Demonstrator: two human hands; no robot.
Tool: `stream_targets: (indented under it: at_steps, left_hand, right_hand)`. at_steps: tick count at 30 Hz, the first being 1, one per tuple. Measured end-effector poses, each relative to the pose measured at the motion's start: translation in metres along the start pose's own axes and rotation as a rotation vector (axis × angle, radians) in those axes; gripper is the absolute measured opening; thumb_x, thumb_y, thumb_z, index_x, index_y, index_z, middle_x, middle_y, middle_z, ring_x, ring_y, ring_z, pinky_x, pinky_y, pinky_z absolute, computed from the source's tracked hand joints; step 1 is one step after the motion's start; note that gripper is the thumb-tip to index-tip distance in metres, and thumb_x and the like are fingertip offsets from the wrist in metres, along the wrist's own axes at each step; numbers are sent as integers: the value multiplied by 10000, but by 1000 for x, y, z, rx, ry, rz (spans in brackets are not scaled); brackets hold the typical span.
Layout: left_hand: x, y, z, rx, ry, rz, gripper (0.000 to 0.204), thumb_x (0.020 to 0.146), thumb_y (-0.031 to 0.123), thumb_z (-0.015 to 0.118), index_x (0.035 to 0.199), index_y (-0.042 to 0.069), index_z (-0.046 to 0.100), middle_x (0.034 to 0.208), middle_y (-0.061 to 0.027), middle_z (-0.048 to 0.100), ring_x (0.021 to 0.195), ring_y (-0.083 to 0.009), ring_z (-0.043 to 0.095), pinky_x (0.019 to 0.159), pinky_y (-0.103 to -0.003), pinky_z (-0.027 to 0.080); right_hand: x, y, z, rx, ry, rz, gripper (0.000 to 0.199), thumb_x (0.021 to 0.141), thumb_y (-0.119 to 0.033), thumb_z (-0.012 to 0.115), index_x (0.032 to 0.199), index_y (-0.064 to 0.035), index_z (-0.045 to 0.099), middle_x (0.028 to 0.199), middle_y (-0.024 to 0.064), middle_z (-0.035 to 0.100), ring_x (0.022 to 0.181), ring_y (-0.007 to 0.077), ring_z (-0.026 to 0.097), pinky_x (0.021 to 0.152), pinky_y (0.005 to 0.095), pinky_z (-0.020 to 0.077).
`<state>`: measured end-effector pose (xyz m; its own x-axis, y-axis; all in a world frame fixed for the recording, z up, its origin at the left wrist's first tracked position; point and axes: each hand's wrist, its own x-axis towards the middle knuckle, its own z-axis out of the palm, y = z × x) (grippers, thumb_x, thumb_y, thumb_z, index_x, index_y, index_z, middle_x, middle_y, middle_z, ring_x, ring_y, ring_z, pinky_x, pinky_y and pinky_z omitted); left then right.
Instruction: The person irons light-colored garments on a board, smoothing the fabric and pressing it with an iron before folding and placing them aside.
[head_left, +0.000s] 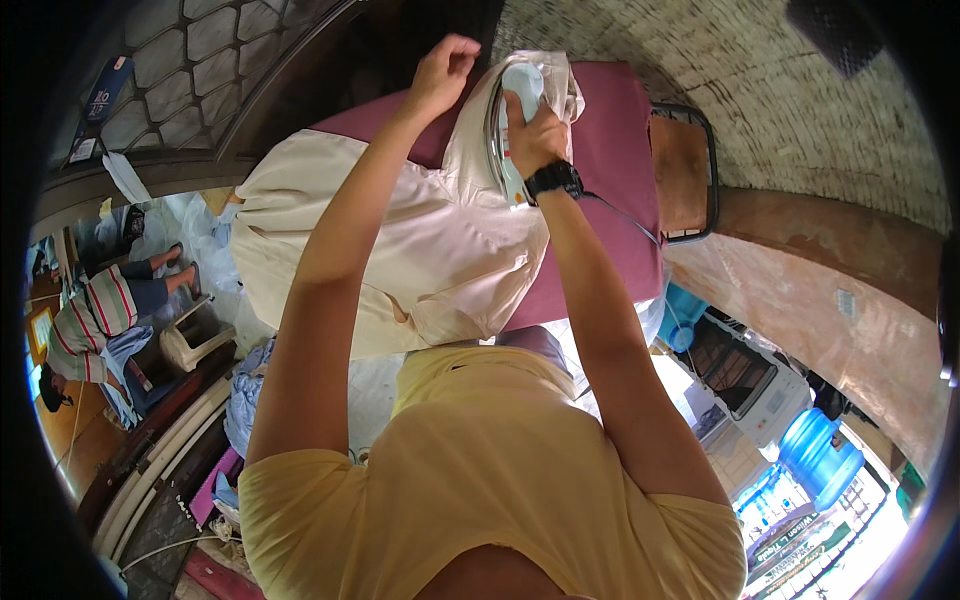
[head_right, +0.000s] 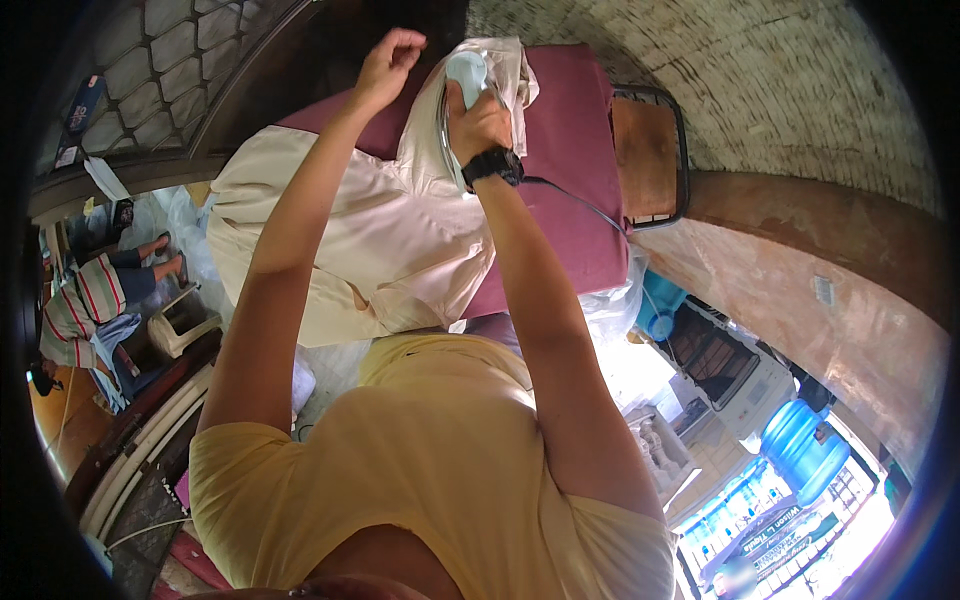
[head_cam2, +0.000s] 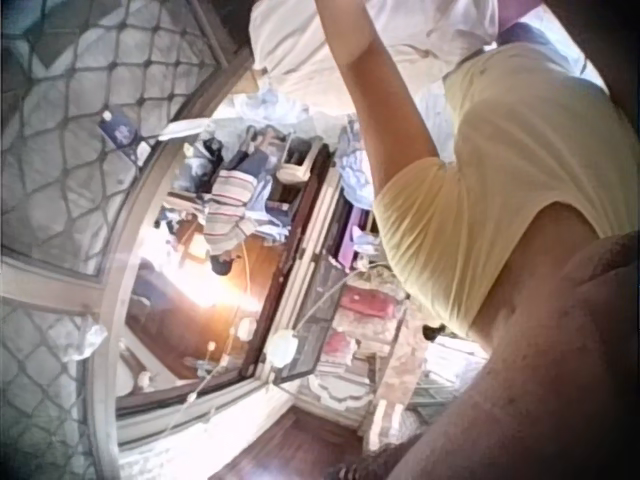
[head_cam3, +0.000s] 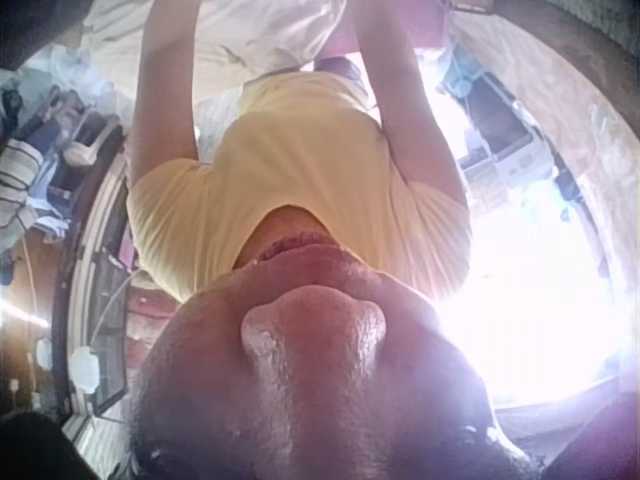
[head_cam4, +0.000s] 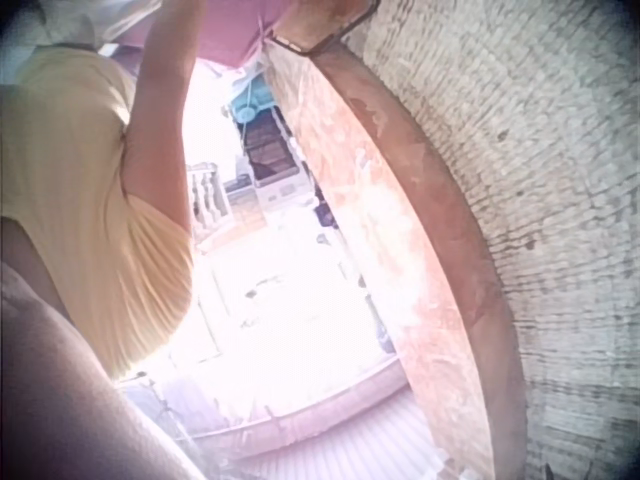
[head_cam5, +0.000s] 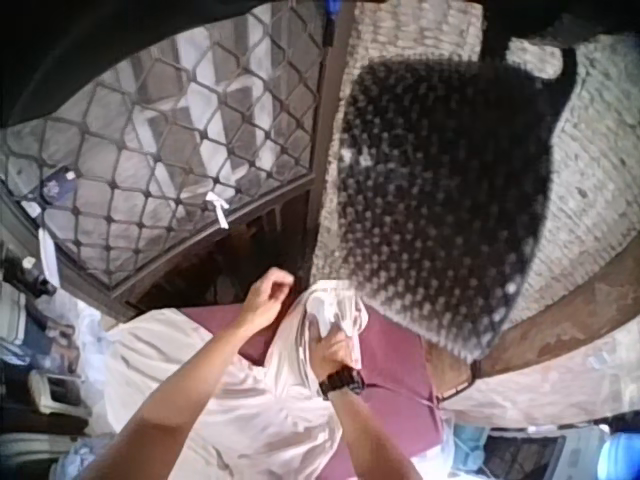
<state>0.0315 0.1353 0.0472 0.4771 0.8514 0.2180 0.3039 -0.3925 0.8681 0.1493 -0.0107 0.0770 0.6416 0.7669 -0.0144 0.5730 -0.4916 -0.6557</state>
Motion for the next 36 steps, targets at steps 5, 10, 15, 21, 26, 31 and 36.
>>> stream_targets:
  at_steps: [5,10,15,21,26,31,36]
  left_hand:
    - [-57,-32,12,393,-146,-8,452,788,298,739,1171,110,590,1062,-97,589,974,-268,564,826,-416,470]
    - [-97,-5,21,703,77,159,424,835,270,664,1222,131,562,1180,-99,519,1052,-293,483,847,-461,399]
    - [-140,-2,22,669,90,33,262,846,198,633,1076,85,575,1035,-100,564,952,-298,517,786,-438,407]
    - [-143,-13,22,281,247,0,143,835,63,583,961,31,523,861,-141,606,819,-350,576,759,-474,431]
    - [-150,-12,11,127,197,-181,237,845,79,580,1043,26,461,853,-148,648,768,-354,618,771,-482,428]
    - [-158,6,-8,483,-19,-225,339,837,56,619,1124,101,445,884,-96,656,794,-309,632,765,-435,416]
    - [-177,0,-12,486,223,-148,296,849,87,621,1112,124,489,926,-40,654,928,-271,599,821,-443,381]
  right_hand:
    - [-51,24,-7,63,-48,-40,550,898,-510,559,1023,19,645,936,284,657,896,455,639,796,506,517]
    - [-16,-9,-7,12,-44,20,585,881,-536,576,939,42,653,869,328,638,889,457,639,778,507,517]
    - [-45,13,-16,-50,-192,-47,579,897,-523,555,1079,22,627,966,291,653,910,474,628,804,503,517]
    - [-62,18,-14,7,-194,-121,520,902,-476,574,1103,-1,638,1002,273,658,959,455,626,826,483,512]
    - [3,-26,18,-82,-176,-104,625,876,-571,543,1066,15,648,951,286,661,946,448,631,834,496,499]
    - [-48,35,0,77,-300,-356,550,862,-482,627,1019,45,646,856,294,656,883,450,639,775,501,517]
    - [-87,24,-30,-54,-443,-360,560,863,-514,615,943,39,655,756,280,651,750,449,655,686,508,535]
